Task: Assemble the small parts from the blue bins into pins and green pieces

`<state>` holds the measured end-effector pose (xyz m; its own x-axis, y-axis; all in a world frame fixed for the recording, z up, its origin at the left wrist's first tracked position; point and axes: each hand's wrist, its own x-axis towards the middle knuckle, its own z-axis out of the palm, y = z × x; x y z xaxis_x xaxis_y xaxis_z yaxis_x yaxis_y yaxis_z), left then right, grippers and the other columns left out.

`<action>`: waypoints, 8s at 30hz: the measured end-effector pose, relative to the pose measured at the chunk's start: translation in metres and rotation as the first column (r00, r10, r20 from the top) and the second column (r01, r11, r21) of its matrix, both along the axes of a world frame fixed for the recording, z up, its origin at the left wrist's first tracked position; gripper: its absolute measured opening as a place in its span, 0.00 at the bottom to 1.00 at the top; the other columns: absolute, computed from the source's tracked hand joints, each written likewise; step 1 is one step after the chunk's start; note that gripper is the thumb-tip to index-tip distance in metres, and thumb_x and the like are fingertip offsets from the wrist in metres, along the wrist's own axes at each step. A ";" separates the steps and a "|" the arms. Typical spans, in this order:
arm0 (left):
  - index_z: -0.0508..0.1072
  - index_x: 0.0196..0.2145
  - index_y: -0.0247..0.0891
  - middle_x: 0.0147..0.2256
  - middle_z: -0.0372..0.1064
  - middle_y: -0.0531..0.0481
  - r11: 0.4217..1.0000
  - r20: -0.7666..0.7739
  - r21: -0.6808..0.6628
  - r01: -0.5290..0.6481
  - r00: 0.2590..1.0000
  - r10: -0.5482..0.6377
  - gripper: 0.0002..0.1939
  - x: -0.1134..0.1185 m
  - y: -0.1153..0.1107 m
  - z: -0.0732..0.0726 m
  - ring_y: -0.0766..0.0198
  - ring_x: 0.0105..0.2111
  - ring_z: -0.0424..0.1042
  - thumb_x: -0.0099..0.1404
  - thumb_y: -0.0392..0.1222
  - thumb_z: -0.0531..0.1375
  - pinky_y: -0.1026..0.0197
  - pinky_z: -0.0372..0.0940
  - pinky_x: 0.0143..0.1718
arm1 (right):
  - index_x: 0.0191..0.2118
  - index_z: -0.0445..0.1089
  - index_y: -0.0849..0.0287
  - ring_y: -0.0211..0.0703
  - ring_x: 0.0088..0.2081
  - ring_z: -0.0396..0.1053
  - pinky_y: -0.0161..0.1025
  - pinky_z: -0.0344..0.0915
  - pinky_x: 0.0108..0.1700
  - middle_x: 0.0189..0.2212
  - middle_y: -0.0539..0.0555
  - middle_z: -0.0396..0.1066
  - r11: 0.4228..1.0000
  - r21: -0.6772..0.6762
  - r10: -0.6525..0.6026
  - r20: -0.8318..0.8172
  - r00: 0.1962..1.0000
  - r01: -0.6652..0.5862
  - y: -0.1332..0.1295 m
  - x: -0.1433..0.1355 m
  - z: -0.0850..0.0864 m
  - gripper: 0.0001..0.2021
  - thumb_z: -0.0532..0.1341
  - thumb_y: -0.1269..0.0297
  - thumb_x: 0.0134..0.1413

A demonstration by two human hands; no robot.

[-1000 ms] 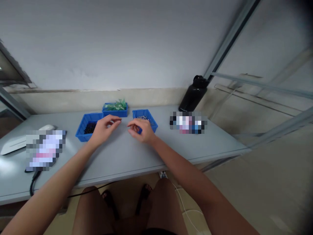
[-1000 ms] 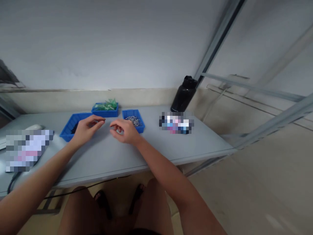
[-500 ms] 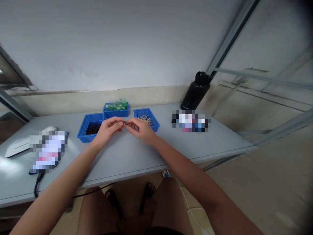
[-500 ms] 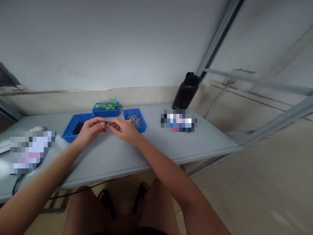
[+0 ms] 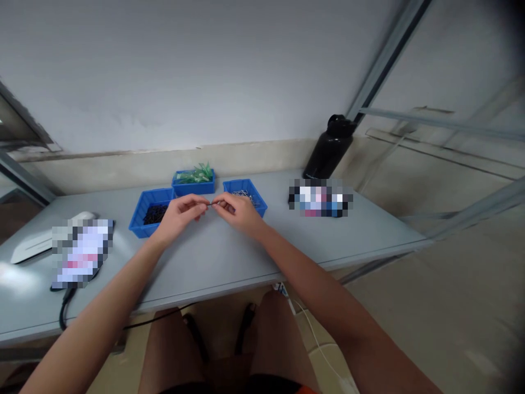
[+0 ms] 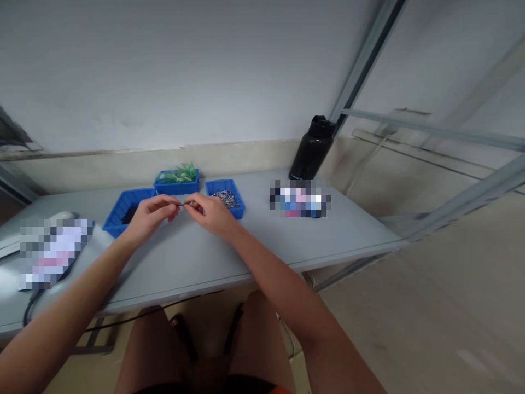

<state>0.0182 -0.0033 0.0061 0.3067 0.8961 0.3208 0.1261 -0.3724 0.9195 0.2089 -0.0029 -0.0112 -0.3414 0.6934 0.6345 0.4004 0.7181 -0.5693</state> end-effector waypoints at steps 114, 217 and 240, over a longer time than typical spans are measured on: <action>0.75 0.32 0.40 0.30 0.71 0.48 0.686 -0.379 0.684 -0.248 0.682 0.625 0.10 -0.055 0.016 0.022 0.62 0.28 0.69 0.62 0.46 0.56 0.60 0.64 0.32 | 0.39 0.69 0.59 0.32 0.22 0.59 0.32 0.57 0.31 0.22 0.46 0.65 0.999 -0.034 0.006 0.076 0.997 -0.004 0.006 0.003 -0.004 0.11 0.55 0.58 0.60; 0.69 0.54 0.33 0.53 0.68 0.33 0.997 -0.818 0.072 0.001 0.573 0.058 0.39 -0.033 0.010 -0.012 0.44 0.53 0.68 0.49 0.60 0.63 0.51 0.60 0.55 | 0.50 0.68 0.55 0.51 0.46 0.73 0.52 0.69 0.52 0.41 0.58 0.76 0.470 -0.711 -0.242 -0.674 0.698 -0.524 0.019 0.012 -0.004 0.26 0.54 0.41 0.55; 0.48 0.65 0.16 0.65 0.43 0.22 0.923 -0.860 0.262 -0.281 0.367 0.355 0.59 -0.002 -0.033 -0.059 0.38 0.66 0.43 0.55 0.75 0.49 0.43 0.43 0.64 | 0.55 0.65 0.51 0.50 0.49 0.72 0.51 0.69 0.50 0.48 0.56 0.73 0.559 -0.799 -0.286 -0.436 0.853 -0.221 0.024 0.015 -0.010 0.30 0.53 0.37 0.54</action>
<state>0.0160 -0.0365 -0.0532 0.1453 0.9831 0.1112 0.9664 -0.1651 0.1972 0.2238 0.0208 -0.0216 -0.1444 0.9791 -0.1429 -0.0858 -0.1563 -0.9840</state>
